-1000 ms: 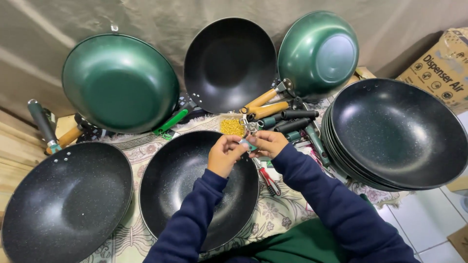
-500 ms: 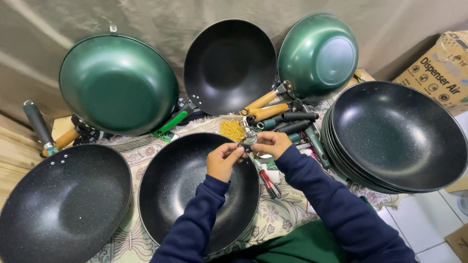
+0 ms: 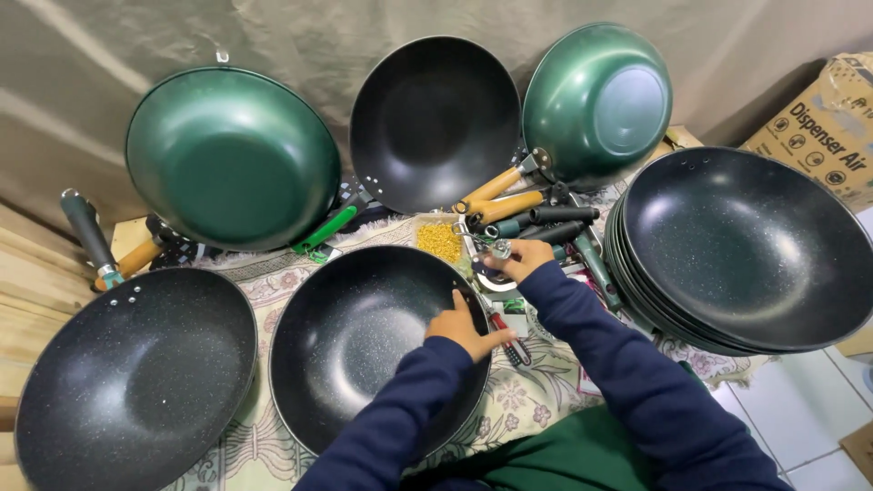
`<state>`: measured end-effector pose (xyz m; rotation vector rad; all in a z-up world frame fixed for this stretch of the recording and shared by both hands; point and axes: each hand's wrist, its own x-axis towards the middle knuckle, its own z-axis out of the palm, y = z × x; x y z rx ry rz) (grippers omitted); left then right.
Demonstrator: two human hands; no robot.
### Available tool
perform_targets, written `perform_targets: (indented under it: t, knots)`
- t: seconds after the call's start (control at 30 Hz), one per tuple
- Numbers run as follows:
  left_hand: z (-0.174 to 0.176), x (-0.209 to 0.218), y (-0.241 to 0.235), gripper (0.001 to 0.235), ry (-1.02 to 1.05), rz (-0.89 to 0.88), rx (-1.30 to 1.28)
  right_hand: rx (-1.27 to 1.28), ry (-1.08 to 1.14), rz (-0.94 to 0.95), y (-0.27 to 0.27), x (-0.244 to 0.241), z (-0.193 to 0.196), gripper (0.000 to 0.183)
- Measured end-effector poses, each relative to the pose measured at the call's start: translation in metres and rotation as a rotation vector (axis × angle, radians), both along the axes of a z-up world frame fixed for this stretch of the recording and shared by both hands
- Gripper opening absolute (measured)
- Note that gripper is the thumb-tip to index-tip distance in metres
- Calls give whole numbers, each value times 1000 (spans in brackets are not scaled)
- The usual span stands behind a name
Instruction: Attaching a handle to a wok using a screwdriver and screws
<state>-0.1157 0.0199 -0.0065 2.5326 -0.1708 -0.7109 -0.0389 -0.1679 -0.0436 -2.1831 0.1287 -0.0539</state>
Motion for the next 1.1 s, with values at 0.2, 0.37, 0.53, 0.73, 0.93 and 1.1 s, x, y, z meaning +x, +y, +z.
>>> perform_targets:
  t: [0.2, 0.37, 0.53, 0.73, 0.93, 1.1]
  knots:
    - [-63, -5, -25, 99, -95, -41, 82, 404, 155, 17, 6, -5, 1, 30]
    - [-8, -56, -2, 89, -302, -174, -119, 726, -20, 295, 12, -16, 20, 20]
    - [84, -84, 53, 76, -374, -257, -494, 526, -419, 320, 28, -42, 58, 17]
    - [130, -75, 112, 67, -171, -480, -941, 361, -711, 214, 41, -64, 92, 25]
    - [131, -90, 124, 36, -535, -388, -479, 382, -799, 178, 60, -76, 102, 21]
    - [115, -104, 99, 16, -1074, -54, -191, 461, -766, 97, 65, -72, 84, 16]
